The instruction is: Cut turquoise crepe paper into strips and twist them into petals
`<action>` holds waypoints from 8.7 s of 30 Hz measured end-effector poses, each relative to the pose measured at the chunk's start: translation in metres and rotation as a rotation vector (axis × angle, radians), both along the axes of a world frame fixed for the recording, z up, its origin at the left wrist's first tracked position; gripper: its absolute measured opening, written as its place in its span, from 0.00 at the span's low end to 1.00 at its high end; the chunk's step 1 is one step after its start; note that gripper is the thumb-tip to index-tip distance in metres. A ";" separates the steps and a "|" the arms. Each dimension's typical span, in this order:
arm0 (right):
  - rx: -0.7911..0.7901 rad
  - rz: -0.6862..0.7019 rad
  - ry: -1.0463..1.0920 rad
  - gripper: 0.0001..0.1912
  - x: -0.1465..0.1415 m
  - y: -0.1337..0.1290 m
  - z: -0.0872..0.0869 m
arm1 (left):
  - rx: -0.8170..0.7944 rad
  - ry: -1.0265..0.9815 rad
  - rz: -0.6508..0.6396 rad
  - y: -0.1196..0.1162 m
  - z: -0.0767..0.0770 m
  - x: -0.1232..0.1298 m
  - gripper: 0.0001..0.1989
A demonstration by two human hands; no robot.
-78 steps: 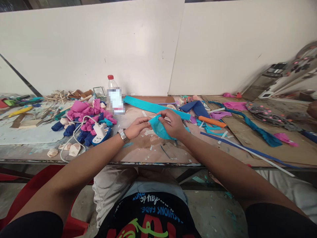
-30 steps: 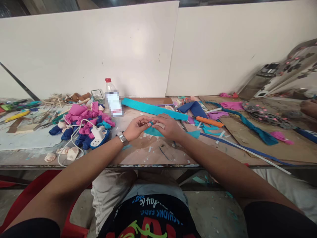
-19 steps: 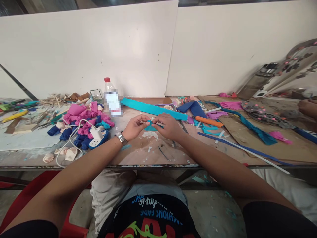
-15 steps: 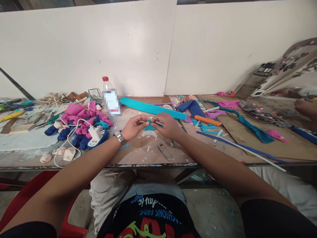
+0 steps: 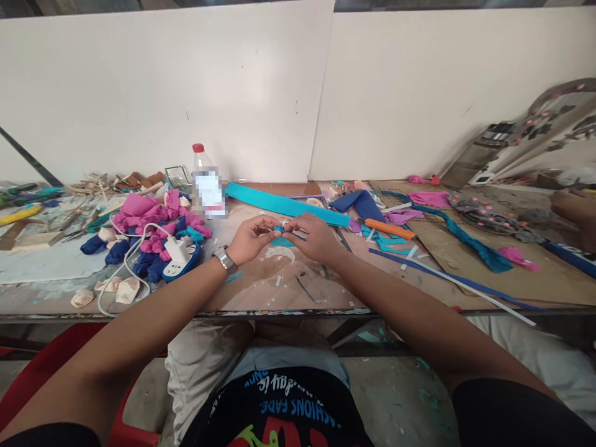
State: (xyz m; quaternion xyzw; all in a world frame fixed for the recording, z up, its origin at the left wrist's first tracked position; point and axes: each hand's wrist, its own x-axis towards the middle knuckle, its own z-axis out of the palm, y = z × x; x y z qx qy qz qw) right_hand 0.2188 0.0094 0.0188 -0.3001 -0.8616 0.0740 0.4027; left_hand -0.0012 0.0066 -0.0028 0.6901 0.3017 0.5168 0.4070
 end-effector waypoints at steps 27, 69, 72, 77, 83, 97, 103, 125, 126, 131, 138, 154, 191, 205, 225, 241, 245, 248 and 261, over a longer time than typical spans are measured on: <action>0.051 -0.013 -0.035 0.12 0.002 0.000 0.000 | 0.039 0.061 0.020 -0.001 0.002 0.000 0.18; 0.027 0.014 -0.004 0.15 0.002 -0.001 0.001 | -0.047 -0.033 -0.022 0.000 0.000 0.000 0.22; 0.026 0.017 -0.002 0.15 0.001 -0.001 0.000 | -0.070 -0.066 -0.025 0.000 0.000 0.000 0.20; 0.033 0.014 0.000 0.17 0.001 0.000 0.000 | -0.096 -0.051 -0.030 -0.001 0.001 0.001 0.19; 0.042 0.009 -0.015 0.16 0.001 0.001 -0.002 | -0.071 -0.034 -0.017 0.001 0.000 0.000 0.20; 0.054 -0.012 -0.021 0.13 0.002 -0.002 0.002 | -0.070 -0.028 -0.023 0.003 -0.002 0.000 0.19; 0.039 -0.027 -0.017 0.08 0.001 -0.002 0.001 | -0.055 0.008 -0.019 -0.002 0.001 0.001 0.20; -0.029 0.162 -0.014 0.14 -0.001 -0.005 0.006 | -0.140 -0.026 -0.051 -0.005 0.005 0.001 0.24; -0.032 0.125 0.022 0.13 -0.001 -0.006 0.006 | -0.132 -0.034 0.021 -0.004 0.005 0.000 0.22; -0.008 0.001 0.129 0.11 0.001 -0.006 0.007 | -0.232 -0.046 0.161 0.003 0.003 -0.006 0.22; 0.005 -0.005 0.158 0.12 0.000 -0.008 0.008 | -0.236 -0.065 0.130 0.002 0.003 -0.003 0.21; -0.033 -0.037 0.169 0.10 0.000 -0.006 0.006 | -0.262 -0.029 0.139 0.004 0.000 -0.003 0.20; -0.095 0.053 0.032 0.10 -0.004 0.003 -0.012 | -0.030 1.015 0.784 0.049 0.006 -0.012 0.16; -0.105 0.002 0.062 0.13 -0.004 0.001 -0.009 | 0.057 0.265 0.119 0.000 0.014 0.013 0.19; -0.069 -0.006 0.036 0.12 -0.002 0.000 -0.007 | -0.070 0.025 0.055 0.002 0.001 -0.002 0.19; 0.046 -0.001 0.019 0.12 -0.001 0.003 -0.007 | -0.130 -0.042 -0.055 0.008 -0.009 -0.005 0.16; 0.040 -0.015 0.008 0.11 0.000 0.003 -0.008 | -0.117 -0.002 -0.040 0.005 -0.004 -0.004 0.17; 0.050 -0.018 0.007 0.12 0.000 0.003 -0.008 | -0.119 0.017 -0.028 0.002 0.000 -0.003 0.19; 0.041 -0.037 -0.003 0.18 -0.001 0.003 -0.006 | -0.137 -0.074 0.009 0.000 0.003 0.002 0.22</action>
